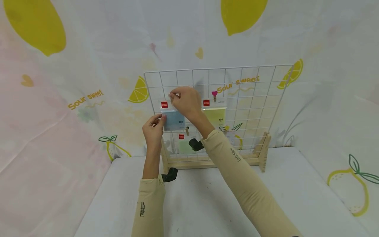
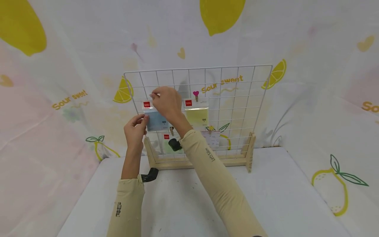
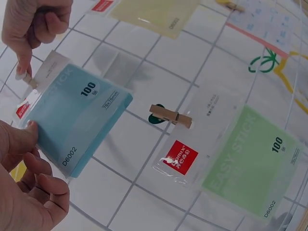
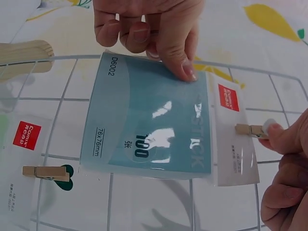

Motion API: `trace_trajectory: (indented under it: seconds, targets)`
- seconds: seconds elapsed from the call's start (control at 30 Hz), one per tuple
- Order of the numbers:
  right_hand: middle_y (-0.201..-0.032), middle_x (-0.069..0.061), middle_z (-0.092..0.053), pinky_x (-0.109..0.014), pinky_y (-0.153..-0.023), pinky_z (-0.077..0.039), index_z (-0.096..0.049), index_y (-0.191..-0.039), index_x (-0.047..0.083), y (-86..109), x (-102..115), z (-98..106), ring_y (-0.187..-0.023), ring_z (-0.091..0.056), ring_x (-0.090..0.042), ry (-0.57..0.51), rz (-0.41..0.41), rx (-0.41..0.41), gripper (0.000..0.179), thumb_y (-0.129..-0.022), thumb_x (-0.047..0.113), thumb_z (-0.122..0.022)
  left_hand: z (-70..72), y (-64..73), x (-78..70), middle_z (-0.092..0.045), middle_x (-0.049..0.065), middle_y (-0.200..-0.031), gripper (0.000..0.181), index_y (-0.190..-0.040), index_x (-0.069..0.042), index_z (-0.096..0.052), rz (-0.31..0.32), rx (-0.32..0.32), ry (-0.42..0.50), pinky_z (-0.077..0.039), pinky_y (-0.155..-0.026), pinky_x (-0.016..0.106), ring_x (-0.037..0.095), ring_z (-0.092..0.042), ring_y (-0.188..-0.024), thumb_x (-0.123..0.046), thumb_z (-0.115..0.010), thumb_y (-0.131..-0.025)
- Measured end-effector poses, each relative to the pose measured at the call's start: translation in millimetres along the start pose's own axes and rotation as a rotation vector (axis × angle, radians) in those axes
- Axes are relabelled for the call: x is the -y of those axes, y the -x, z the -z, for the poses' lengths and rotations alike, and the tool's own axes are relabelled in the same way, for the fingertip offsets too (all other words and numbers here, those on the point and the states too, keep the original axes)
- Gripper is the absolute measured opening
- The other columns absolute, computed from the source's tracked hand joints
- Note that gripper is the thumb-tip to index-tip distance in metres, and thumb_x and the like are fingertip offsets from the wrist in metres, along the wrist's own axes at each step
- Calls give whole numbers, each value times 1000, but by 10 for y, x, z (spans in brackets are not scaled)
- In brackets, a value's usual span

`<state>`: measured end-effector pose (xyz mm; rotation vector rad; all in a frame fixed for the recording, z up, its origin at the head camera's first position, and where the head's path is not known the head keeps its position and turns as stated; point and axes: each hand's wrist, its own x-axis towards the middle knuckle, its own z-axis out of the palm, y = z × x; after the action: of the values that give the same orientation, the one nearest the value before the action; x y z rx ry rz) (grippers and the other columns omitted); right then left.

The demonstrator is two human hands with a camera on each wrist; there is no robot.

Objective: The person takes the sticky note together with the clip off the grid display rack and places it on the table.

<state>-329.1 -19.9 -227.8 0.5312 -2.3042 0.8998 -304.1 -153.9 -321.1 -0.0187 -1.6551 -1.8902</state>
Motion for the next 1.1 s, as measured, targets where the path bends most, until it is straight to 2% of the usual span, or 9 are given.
trace_trajectory:
  seconds: [0.2,0.37,0.7,1.1]
  targets:
    - [-92,-1,-74,-23,-53,-36,-79,-102,12,11,-40,-30,-70,-54,-14,-116,-44,-39,16,-95,19,-66,-13,15,5,-52,-2,-75,22,-103,10,-71,7,-30,-19,-34,-48,15,4,-43,-60,-7,-74,-89]
    - [-84,-3,-72,-23,-49,-29,-79,-102,11,34,-52,-15,-62,-50,-16,-159,-26,-81,17,-96,17,-65,-24,45,-1,-52,-2,-76,20,-102,10,-71,-14,-36,-29,-35,-52,17,7,-45,-65,-5,-73,-89]
    - [-84,-4,-73,-23,-49,-28,-79,-102,10,38,-19,51,-60,-48,-16,-152,58,-107,17,-96,17,-65,18,88,-4,-54,0,-78,18,-103,8,-72,-50,-40,-63,-35,-56,19,10,-46,-67,-5,-72,-90]
    - [-83,-4,-73,-24,-49,-28,-79,-101,9,74,8,138,-58,-47,-16,-139,85,-108,17,-96,16,-65,77,120,-97,-55,0,-78,18,-100,8,-73,-79,-55,-79,-38,-55,18,9,-48,-66,-6,-73,-89]
